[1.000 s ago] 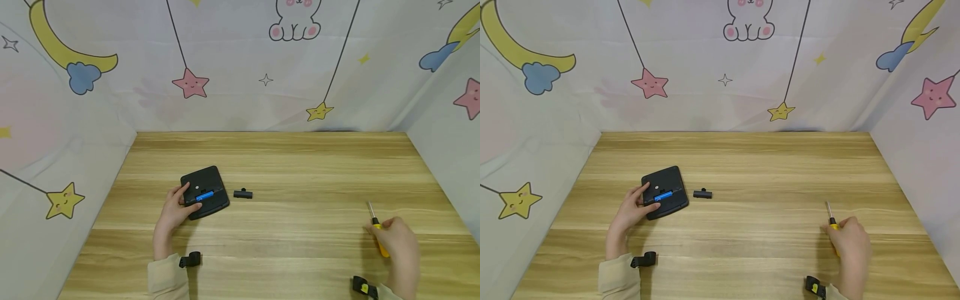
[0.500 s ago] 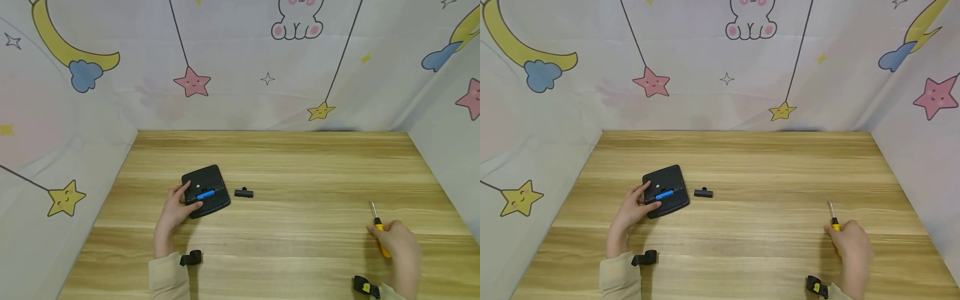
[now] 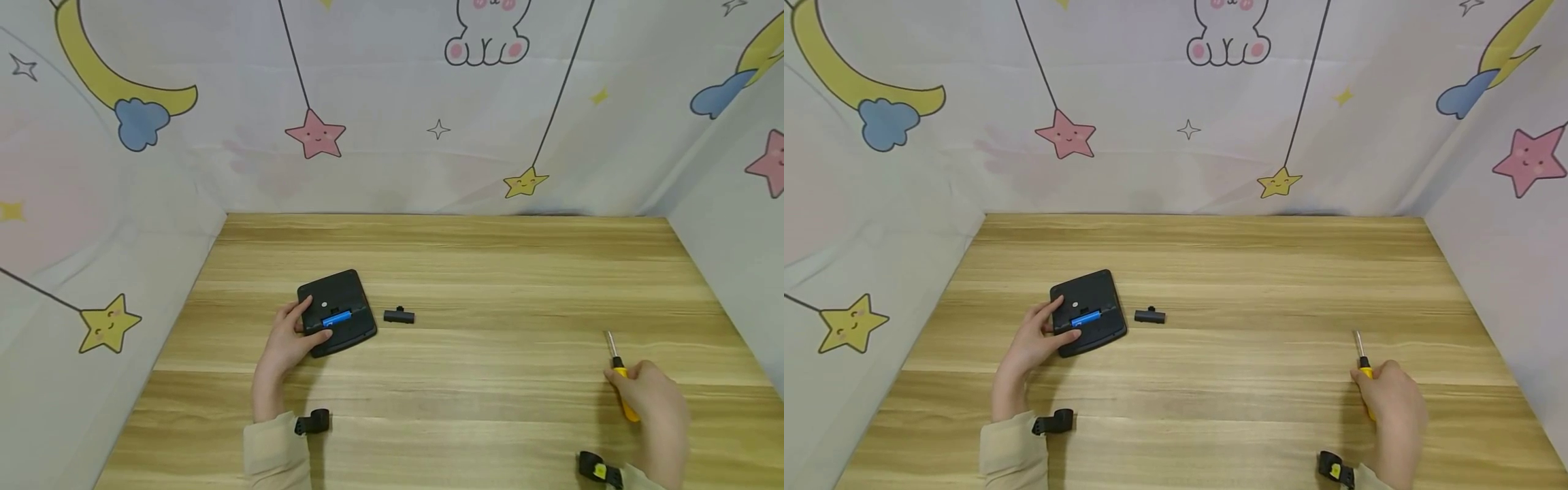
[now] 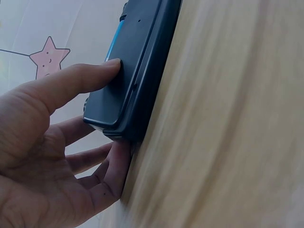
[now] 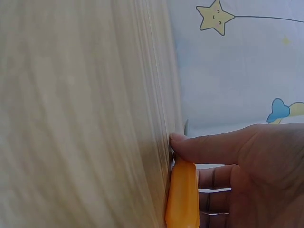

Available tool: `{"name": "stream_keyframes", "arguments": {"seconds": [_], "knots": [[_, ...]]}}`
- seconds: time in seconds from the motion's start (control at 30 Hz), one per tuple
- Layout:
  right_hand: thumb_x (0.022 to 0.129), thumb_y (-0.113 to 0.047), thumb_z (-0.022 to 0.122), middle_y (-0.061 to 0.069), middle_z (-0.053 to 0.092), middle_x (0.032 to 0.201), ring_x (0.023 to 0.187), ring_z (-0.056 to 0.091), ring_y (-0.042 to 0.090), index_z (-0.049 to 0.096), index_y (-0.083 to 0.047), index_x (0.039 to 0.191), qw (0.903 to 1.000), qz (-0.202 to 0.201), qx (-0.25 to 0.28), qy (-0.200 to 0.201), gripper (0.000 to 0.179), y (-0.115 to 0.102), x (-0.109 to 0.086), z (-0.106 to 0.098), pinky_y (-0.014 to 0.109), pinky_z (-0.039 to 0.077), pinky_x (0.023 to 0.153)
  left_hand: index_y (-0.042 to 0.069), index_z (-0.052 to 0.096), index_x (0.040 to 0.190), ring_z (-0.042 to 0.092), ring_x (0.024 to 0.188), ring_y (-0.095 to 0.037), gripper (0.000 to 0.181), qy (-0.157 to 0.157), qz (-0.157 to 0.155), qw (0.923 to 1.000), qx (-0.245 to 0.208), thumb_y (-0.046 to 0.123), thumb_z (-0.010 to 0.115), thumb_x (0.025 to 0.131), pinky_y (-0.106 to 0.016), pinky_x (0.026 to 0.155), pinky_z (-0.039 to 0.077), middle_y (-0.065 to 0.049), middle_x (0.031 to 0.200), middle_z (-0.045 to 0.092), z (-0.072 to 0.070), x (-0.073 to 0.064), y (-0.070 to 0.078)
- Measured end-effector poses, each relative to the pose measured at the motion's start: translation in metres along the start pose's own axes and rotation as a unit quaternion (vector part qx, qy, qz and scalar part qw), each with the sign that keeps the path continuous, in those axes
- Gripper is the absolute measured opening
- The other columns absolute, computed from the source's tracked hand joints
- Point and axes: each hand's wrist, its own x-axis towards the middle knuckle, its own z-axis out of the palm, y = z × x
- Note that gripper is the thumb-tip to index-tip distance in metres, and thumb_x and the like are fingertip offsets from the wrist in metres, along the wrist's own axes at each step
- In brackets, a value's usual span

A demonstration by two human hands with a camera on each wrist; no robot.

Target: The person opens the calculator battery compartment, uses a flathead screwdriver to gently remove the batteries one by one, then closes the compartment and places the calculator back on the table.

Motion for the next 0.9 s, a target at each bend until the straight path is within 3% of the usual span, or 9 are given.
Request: {"name": "stream_keyframes", "arguments": {"seconds": [0.57,0.9], "knots": [[0.096,-0.043,0.051,0.014,0.053,0.075,0.071,0.050,0.026,0.050,0.002,0.089,0.9994,-0.035,-0.003,-0.008,0.045,-0.003,0.002,-0.001,0.031,0.034,0.057,0.014,0.025,0.154,0.041,0.120,-0.037,0.081,0.000,0.000,1.0000,0.001,0.026,0.070,0.087,-0.050,0.096,0.041,-0.020,0.158,0.014,0.000,-0.001,0.000],[0.096,-0.042,0.049,0.015,0.054,0.077,0.072,0.051,0.027,0.048,-0.001,0.088,0.9987,-0.050,-0.002,0.010,0.042,-0.010,0.003,0.000,0.031,0.033,0.057,0.014,0.025,0.153,0.042,0.120,-0.037,0.081,0.002,0.001,1.0000,0.005,0.026,0.070,0.087,-0.051,0.098,0.041,-0.021,0.158,0.014,0.000,-0.001,0.000]]}}
